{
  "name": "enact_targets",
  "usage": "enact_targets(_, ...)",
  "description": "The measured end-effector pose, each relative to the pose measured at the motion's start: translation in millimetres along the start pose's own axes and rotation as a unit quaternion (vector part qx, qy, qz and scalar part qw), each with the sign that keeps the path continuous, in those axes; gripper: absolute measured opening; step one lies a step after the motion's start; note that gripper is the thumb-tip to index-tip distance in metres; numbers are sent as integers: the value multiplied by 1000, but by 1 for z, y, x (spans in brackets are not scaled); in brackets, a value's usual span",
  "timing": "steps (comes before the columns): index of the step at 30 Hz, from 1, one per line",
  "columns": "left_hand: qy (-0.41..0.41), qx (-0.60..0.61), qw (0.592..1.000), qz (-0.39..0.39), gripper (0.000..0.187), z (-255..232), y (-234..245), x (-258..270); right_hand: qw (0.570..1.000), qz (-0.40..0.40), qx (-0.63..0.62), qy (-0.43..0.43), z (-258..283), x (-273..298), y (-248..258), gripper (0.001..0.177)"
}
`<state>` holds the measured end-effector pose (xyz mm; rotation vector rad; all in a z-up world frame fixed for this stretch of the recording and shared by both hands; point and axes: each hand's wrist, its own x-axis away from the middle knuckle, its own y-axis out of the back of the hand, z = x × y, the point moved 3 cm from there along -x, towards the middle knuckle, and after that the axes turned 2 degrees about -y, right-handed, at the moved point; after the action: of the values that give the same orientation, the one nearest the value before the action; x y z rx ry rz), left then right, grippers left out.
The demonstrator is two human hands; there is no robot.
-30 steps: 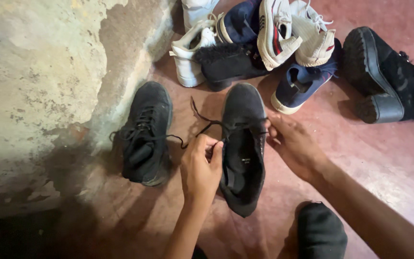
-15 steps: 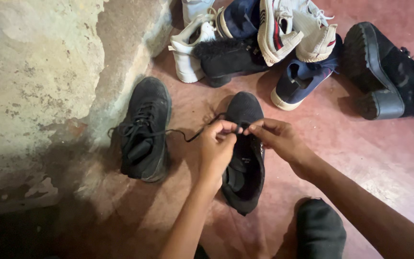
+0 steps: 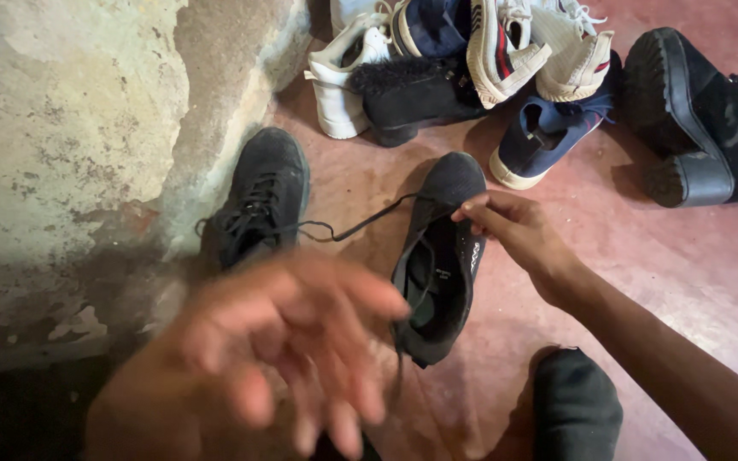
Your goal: The person removes the laces from a black shoe, inspects the interior, and then re-laces the shoe. The task involves handling the shoe and laces by hand.
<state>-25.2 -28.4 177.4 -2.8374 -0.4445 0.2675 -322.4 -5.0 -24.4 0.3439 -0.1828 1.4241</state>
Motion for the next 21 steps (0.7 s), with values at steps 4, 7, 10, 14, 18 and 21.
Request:
enact_targets(4, 110, -83, 980, -142, 42, 64, 18, -33, 969, -13, 244, -23, 16, -4, -2, 29)
enact_targets(7, 137, -456, 821, -315, 41, 124, 37, -61, 933, 20, 359, 11, 26, -7, -16, 27)
enact_targets(10, 86, -517, 784, -332, 37, 167, 42, -79, 939, 9, 326, 112, 34, -9, -26, 24)
enact_targets(14, 90, -550, 737, -383, 25, 190, 48, -80, 971, 13, 158, 180, 29, 1, -15, 21)
enact_targets(18, 92, -557, 696, -444, 28, 191, 60, -70, 975, -26, -194, 109, 12, 7, 8, 18)
enact_targets(21, 102, -532, 705, -457, 29, 192, 69, -70, 915, -27, -400, 54, 8, 3, 19, 11)
